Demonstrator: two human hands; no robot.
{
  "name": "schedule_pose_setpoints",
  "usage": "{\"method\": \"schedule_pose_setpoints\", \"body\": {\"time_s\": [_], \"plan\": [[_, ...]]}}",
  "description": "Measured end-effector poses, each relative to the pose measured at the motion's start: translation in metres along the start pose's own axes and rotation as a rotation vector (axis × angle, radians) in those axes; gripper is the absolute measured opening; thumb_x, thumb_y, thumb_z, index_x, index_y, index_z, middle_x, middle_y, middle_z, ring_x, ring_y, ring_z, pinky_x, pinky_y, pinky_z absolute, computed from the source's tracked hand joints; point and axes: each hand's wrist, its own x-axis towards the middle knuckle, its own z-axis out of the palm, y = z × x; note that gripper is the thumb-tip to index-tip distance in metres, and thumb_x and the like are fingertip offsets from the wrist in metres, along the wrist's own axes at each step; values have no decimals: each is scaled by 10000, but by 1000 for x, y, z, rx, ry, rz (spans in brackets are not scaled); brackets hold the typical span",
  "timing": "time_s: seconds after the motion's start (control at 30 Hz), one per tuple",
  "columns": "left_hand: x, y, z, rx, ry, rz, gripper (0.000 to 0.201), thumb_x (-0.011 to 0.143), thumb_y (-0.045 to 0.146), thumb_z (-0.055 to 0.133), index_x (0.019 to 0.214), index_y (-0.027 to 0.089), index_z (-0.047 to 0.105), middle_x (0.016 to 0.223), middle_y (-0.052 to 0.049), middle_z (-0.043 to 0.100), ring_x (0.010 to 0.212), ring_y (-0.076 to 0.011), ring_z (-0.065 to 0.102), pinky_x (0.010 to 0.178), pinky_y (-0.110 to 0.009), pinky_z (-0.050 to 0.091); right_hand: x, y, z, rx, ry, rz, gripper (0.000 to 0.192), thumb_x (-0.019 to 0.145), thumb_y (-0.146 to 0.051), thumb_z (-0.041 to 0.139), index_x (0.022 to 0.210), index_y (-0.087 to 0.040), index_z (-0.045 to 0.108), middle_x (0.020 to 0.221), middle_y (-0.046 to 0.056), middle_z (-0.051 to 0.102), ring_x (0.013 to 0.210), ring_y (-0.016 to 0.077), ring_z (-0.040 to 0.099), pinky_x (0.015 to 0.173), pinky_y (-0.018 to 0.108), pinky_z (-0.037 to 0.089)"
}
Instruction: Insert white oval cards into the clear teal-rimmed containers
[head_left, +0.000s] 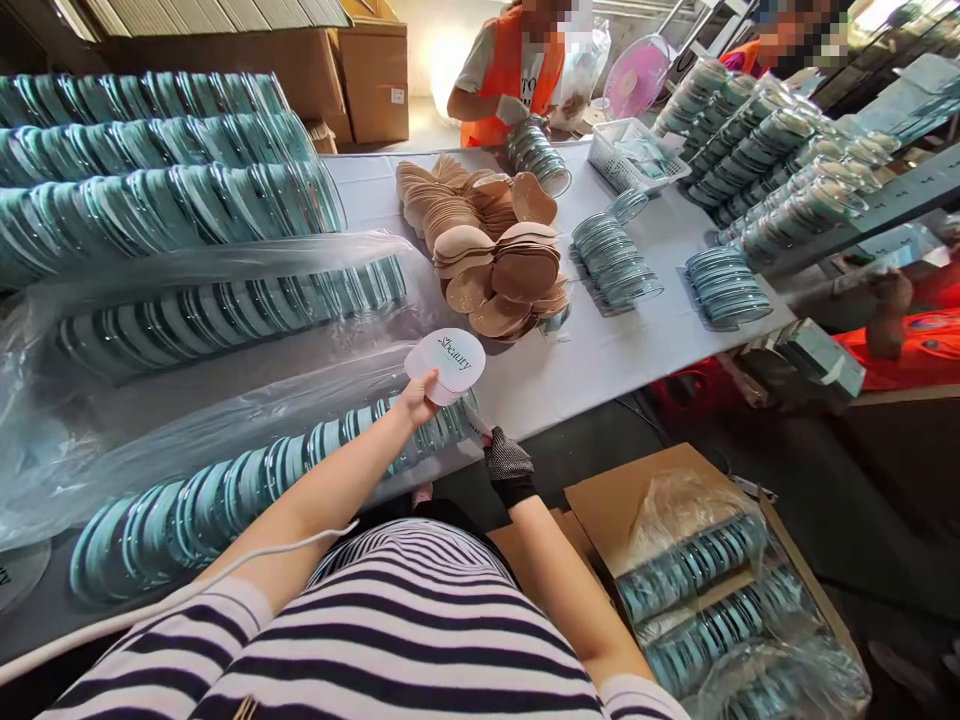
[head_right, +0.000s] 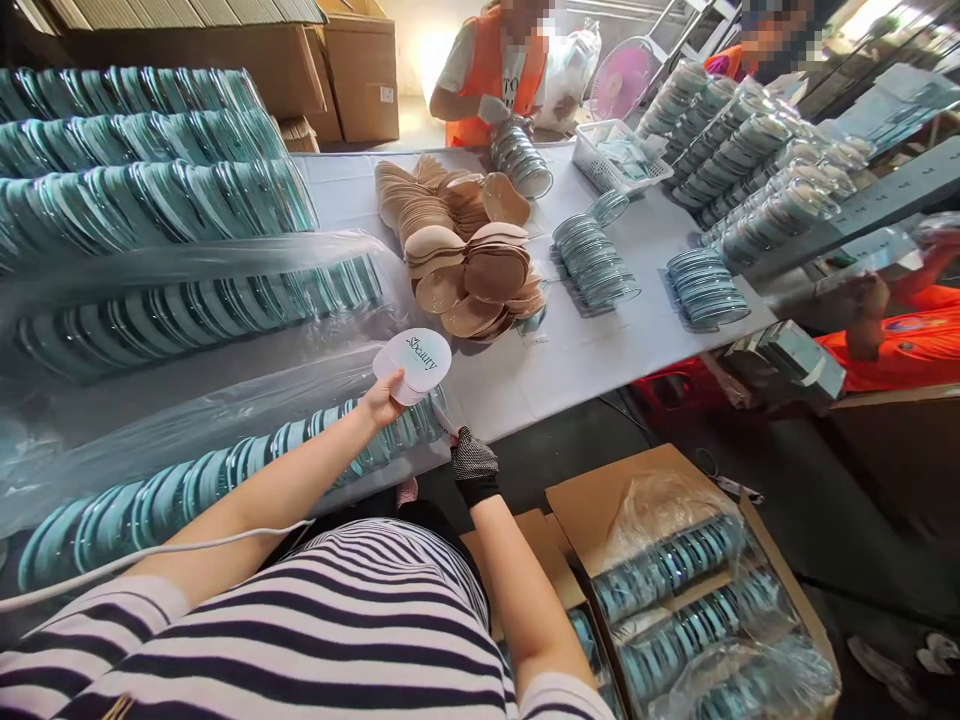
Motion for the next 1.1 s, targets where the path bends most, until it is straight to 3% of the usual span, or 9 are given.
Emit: {"method": "schedule_pose_setpoints", "body": {"time_s": [0.13, 0.37, 0.57, 0.7, 0.8, 0.93, 1.03, 1.1], "plan": [[2, -1, -2, 14, -31, -6, 569, 815, 184, 675, 1352, 203, 487, 1238, -101, 659, 1190, -272, 593, 1020, -430, 497, 0, -5, -5, 21, 57, 34, 361, 1017, -325, 267, 1029, -171, 593, 914, 87, 688, 785, 165, 626, 611, 242, 314], [0, 0, 0, 23, 1, -22, 464, 829, 159, 639, 1283, 175, 543, 1238, -113, 656, 1187, -277, 593, 1007, -445, 500, 35, -41, -4, -38, -130, -81, 342, 990, -247, 315, 1191, -183, 584, 993, 136, 695, 864, 210, 650, 685, 275, 396], [-2, -1, -2, 26, -14, 1, 465, 799, 168, 673, 1251, 173, 565, 1237, -119, 655, 1189, -287, 589, 998, -452, 504, 52, -43, -15, 26, -213, -64, 307, 966, -249, 384, 1082, -213, 666, 959, 103, 714, 838, 196, 661, 699, 274, 449], [-4, -2, -1, 24, -25, 5, 455, 808, 167, 662, 1254, 168, 571, 1249, -117, 648, 1196, -283, 583, 1001, -449, 503, 55, -48, -18, 76, -187, -15, 397, 1001, -291, 282, 1098, -215, 659, 998, 98, 709, 892, 178, 661, 739, 259, 468], [-5, -1, 0, 13, -8, 9, 451, 829, 162, 636, 1273, 171, 560, 1264, -109, 641, 1211, -275, 573, 1015, -436, 495, 56, -52, -18, 78, -168, 24, 337, 967, -272, 362, 1133, -197, 646, 1062, 148, 686, 970, 243, 650, 801, 340, 471], [-5, 1, 0, -8, -2, 8, 469, 850, 165, 609, 1312, 177, 528, 1276, -100, 636, 1224, -267, 564, 1028, -430, 486, 66, -52, -21, 158, -255, 3, 230, 904, -227, 474, 985, -194, 687, 1036, 142, 687, 971, 246, 639, 833, 360, 469], [-7, 0, -1, 3, -13, 4, 495, 836, 157, 626, 1319, 179, 520, 1264, -105, 643, 1210, -271, 576, 1025, -427, 490, 75, -48, -23, 283, -340, -24, 122, 849, -228, 562, 869, -175, 670, 897, 114, 688, 838, 206, 636, 767, 328, 491], [-8, -1, -1, 22, -33, 11, 494, 822, 159, 646, 1303, 177, 534, 1256, -111, 647, 1195, -283, 585, 1017, -450, 494, 74, -44, -24, 397, -390, -43, 125, 857, -260, 559, 904, -177, 642, 756, 55, 654, 656, 145, 593, 655, 278, 495]]}}
